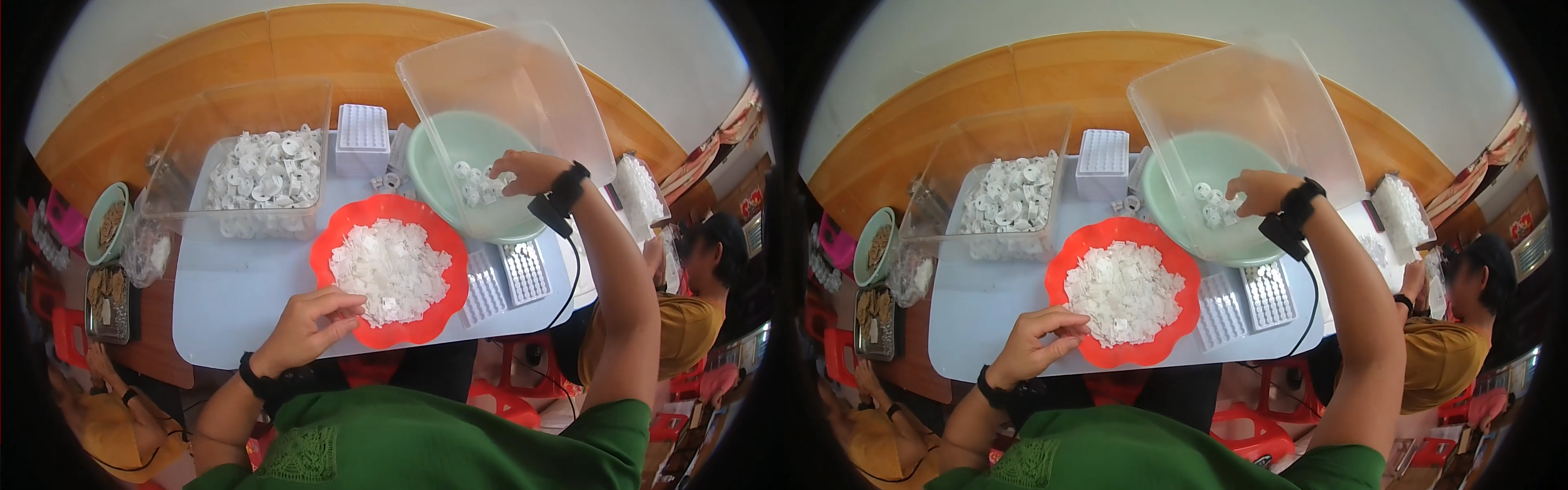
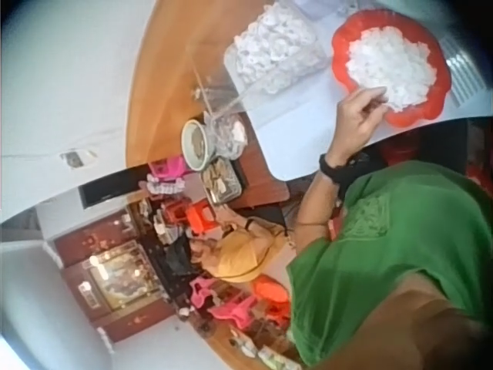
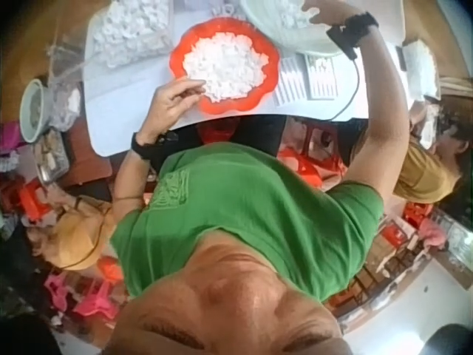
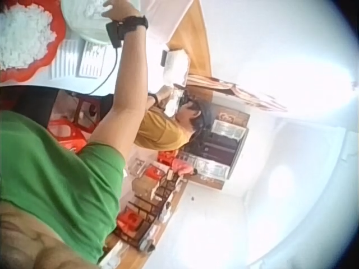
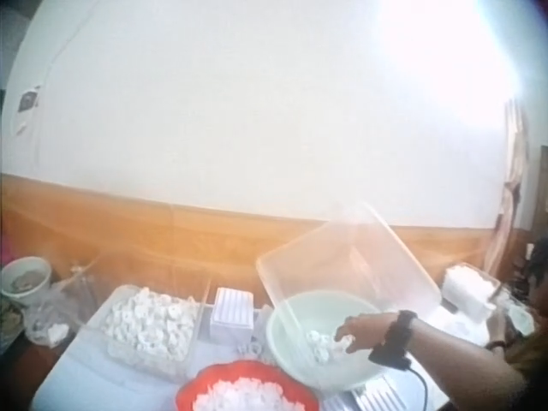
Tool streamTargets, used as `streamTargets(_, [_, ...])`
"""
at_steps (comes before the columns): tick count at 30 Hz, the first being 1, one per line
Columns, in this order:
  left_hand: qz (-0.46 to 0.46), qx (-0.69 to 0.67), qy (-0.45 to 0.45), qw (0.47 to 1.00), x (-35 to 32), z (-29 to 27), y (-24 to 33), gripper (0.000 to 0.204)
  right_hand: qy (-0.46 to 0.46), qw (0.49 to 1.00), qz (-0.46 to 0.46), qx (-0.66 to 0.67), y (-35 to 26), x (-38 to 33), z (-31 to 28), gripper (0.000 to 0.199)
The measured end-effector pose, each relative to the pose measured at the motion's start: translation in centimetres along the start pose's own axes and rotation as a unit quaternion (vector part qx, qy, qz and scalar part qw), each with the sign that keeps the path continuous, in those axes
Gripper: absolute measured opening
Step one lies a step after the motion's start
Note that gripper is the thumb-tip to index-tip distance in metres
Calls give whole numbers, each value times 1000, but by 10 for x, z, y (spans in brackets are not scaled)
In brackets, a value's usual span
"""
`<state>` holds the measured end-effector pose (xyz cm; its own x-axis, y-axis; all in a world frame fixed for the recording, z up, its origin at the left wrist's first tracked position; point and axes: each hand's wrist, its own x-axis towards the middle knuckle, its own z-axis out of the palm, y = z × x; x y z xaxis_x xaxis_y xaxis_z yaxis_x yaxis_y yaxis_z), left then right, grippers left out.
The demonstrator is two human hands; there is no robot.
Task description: Assembling small electronic components by hand at a production table.
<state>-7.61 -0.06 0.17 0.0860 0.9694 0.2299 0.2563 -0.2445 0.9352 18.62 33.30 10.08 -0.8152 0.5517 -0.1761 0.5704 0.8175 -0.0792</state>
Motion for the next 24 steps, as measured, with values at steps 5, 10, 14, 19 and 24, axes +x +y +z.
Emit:
streamTargets(5, [-34, -34, 39, 998, -10, -3, -1, 29, -186, 975, 122, -8, 6, 45, 1, 37])
streamTargets(10, [-71, -104, 42, 991, -11, -5, -7, 28, -149, 984, -1, -101, 37, 46, 4, 29])
streamTargets(14, [-114, -176, 88, 974, -11, -2, 3, 28, 134, 991, 21, 13, -20, -2, -39, 12])
streamTargets(19, [-49, -252, 110, 960, -4, 11, 10, 41, 124, 881, -63, 453, -140, -74, -34, 26])
streamTargets(24, [-90, -414, 57, 904, -1, 38, 19, 40, 102, 807, -93, 575, -218, -109, 59, 35])
